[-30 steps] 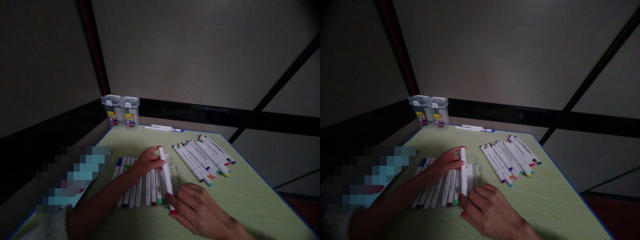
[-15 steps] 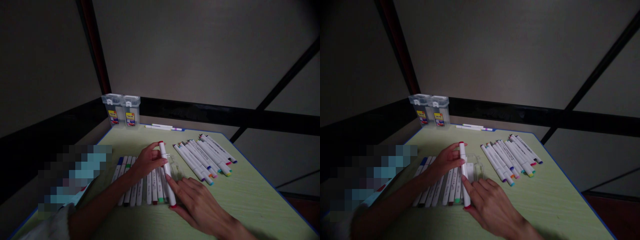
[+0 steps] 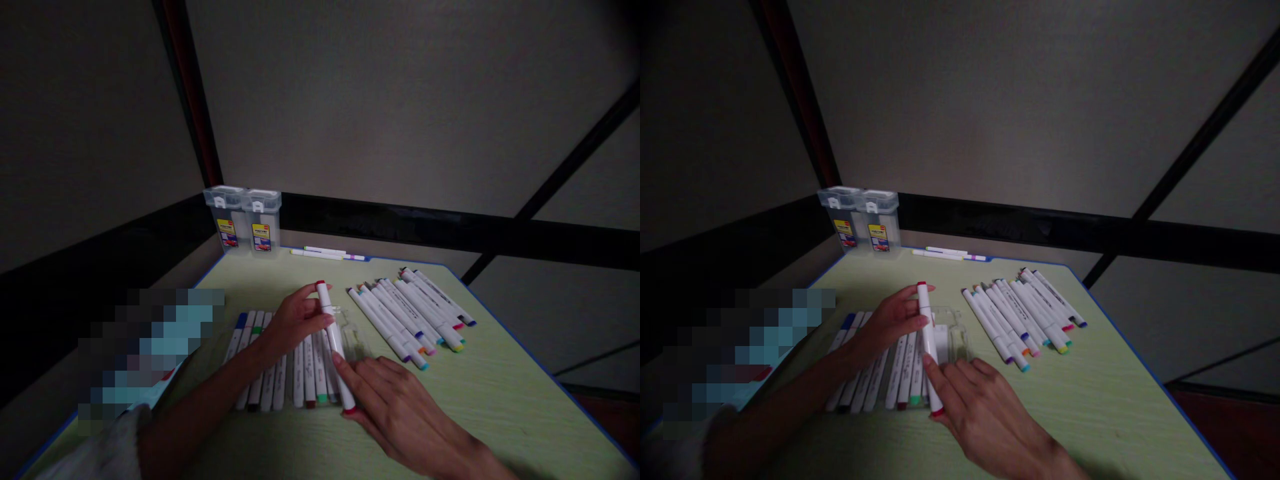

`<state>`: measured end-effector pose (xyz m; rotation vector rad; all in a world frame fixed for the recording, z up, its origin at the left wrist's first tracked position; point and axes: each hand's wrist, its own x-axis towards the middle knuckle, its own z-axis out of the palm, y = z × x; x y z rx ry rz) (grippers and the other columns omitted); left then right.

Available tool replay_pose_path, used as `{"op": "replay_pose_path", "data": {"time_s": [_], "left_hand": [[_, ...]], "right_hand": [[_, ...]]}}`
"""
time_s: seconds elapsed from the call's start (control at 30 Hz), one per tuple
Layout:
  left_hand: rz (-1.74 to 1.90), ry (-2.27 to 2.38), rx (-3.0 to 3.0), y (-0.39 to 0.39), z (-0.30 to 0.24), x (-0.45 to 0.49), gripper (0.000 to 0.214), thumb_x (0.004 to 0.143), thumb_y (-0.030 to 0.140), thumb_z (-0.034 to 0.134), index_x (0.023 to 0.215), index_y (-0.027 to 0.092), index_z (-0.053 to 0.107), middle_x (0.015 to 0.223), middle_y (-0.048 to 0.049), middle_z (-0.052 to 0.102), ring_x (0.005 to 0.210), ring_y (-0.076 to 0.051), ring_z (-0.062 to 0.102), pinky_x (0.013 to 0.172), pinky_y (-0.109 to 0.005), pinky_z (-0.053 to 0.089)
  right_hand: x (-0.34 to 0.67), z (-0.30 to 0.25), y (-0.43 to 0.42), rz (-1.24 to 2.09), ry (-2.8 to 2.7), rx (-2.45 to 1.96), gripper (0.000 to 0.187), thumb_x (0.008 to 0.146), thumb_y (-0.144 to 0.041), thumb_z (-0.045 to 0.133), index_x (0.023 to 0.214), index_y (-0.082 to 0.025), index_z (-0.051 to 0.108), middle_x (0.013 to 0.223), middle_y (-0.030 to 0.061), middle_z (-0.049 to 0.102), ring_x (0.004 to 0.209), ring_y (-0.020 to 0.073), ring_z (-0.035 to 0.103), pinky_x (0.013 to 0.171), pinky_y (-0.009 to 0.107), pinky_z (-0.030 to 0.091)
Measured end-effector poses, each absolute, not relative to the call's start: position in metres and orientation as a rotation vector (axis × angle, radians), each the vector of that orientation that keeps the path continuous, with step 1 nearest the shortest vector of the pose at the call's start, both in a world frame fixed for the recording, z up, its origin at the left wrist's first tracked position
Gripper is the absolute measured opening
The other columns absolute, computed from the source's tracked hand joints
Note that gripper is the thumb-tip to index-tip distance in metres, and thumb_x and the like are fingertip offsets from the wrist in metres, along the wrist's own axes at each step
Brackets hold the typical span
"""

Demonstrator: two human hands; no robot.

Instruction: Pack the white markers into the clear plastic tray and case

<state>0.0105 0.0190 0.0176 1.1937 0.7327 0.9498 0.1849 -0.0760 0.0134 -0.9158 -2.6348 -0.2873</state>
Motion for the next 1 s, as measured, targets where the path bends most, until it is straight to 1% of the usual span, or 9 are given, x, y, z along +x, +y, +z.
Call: {"op": "replay_pose_path", "data": {"time_s": [0.1, 0.27, 0.43, 0.53, 0.67, 0.77, 0.83, 0.9, 1.0], "left_hand": [[0.951, 0.734, 1.188, 0.018, 0.018, 0.011, 0.060, 0.053, 0.019, 0.075, 0.109, 0.016, 0.053, 0.071, -0.0013, 0.065, 0.065, -0.016, 0.062, 0.063, -0.025, 0.046], [0.928, 0.763, 1.208, 0.014, 0.022, 0.011, 0.057, 0.055, 0.017, 0.073, 0.107, 0.013, 0.051, 0.074, -0.0033, 0.066, 0.073, -0.019, 0.063, 0.068, -0.028, 0.047], [0.925, 0.797, 1.228, 0.015, 0.022, 0.012, 0.055, 0.056, 0.017, 0.071, 0.106, 0.013, 0.049, 0.076, -0.0049, 0.067, 0.075, -0.021, 0.064, 0.070, -0.030, 0.046], [0.930, 0.801, 1.246, 0.015, 0.020, 0.012, 0.058, 0.058, 0.017, 0.069, 0.109, 0.015, 0.044, 0.071, -0.0016, 0.065, 0.071, -0.020, 0.063, 0.069, -0.030, 0.046], [0.938, 0.838, 1.336, 0.016, 0.018, 0.012, 0.058, 0.061, 0.018, 0.066, 0.112, 0.017, 0.039, 0.058, 0.0046, 0.057, 0.061, -0.016, 0.060, 0.059, -0.024, 0.043], [0.932, 0.927, 1.444, 0.017, 0.015, 0.012, 0.054, 0.062, 0.020, 0.064, 0.110, 0.014, 0.040, 0.055, 0.0065, 0.053, 0.054, -0.012, 0.054, 0.053, -0.021, 0.040], [0.921, 0.982, 1.534, 0.018, 0.013, 0.012, 0.053, 0.062, 0.022, 0.064, 0.110, 0.013, 0.042, 0.054, 0.0076, 0.050, 0.052, -0.011, 0.051, 0.052, -0.021, 0.039], [0.928, 1.043, 1.635, 0.020, 0.009, 0.011, 0.053, 0.063, 0.023, 0.065, 0.111, 0.011, 0.045, 0.057, 0.0072, 0.050, 0.054, -0.010, 0.050, 0.053, -0.021, 0.039], [0.960, 1.142, 1.772, 0.021, 0.002, 0.010, 0.050, 0.064, 0.025, 0.066, 0.110, 0.012, 0.050, 0.065, 0.0039, 0.052, 0.061, -0.012, 0.051, 0.056, -0.022, 0.041]], "right_hand": [[0.185, 0.013, -0.076, -0.288, -2.633, -0.908, 0.043, 0.096, -0.029, 0.022, 0.126, -0.003, 0.039, 0.082, 0.0105, 0.064, 0.072, 0.0189, 0.058, 0.063, 0.034, 0.045], [0.185, 0.013, -0.076, -0.265, -2.627, -0.899, 0.042, 0.096, -0.031, 0.024, 0.123, -0.002, 0.041, 0.079, 0.0090, 0.063, 0.069, 0.0188, 0.057, 0.062, 0.034, 0.044], [0.185, 0.015, -0.076, -0.217, -2.618, -0.896, 0.036, 0.095, -0.030, 0.027, 0.113, -0.007, 0.050, 0.076, 0.0066, 0.061, 0.066, 0.0182, 0.056, 0.059, 0.033, 0.044], [0.185, 0.015, -0.076, -0.166, -2.619, -0.915, 0.033, 0.094, -0.030, 0.032, 0.112, -0.010, 0.051, 0.079, 0.0060, 0.061, 0.068, 0.0188, 0.055, 0.060, 0.034, 0.044], [0.184, 0.015, -0.077, -0.174, -2.630, -0.920, 0.031, 0.093, -0.028, 0.035, 0.113, -0.011, 0.051, 0.078, 0.0052, 0.060, 0.069, 0.0187, 0.054, 0.061, 0.034, 0.043], [0.184, 0.015, -0.078, -0.196, -2.625, -0.900, 0.030, 0.093, -0.028, 0.036, 0.111, -0.011, 0.052, 0.076, 0.0049, 0.059, 0.069, 0.0182, 0.053, 0.062, 0.033, 0.042], [0.184, 0.015, -0.079, -0.182, -2.622, -0.897, 0.030, 0.092, -0.029, 0.037, 0.110, -0.011, 0.052, 0.077, 0.0052, 0.059, 0.070, 0.0183, 0.053, 0.063, 0.033, 0.042], [0.184, 0.015, -0.079, -0.151, -2.622, -0.909, 0.030, 0.092, -0.030, 0.038, 0.110, -0.011, 0.052, 0.078, 0.0054, 0.060, 0.071, 0.0185, 0.053, 0.064, 0.033, 0.041], [0.184, 0.014, -0.079, -0.111, -2.630, -0.930, 0.029, 0.091, -0.030, 0.041, 0.110, -0.011, 0.053, 0.079, 0.0054, 0.060, 0.071, 0.0186, 0.053, 0.065, 0.033, 0.042]]}}
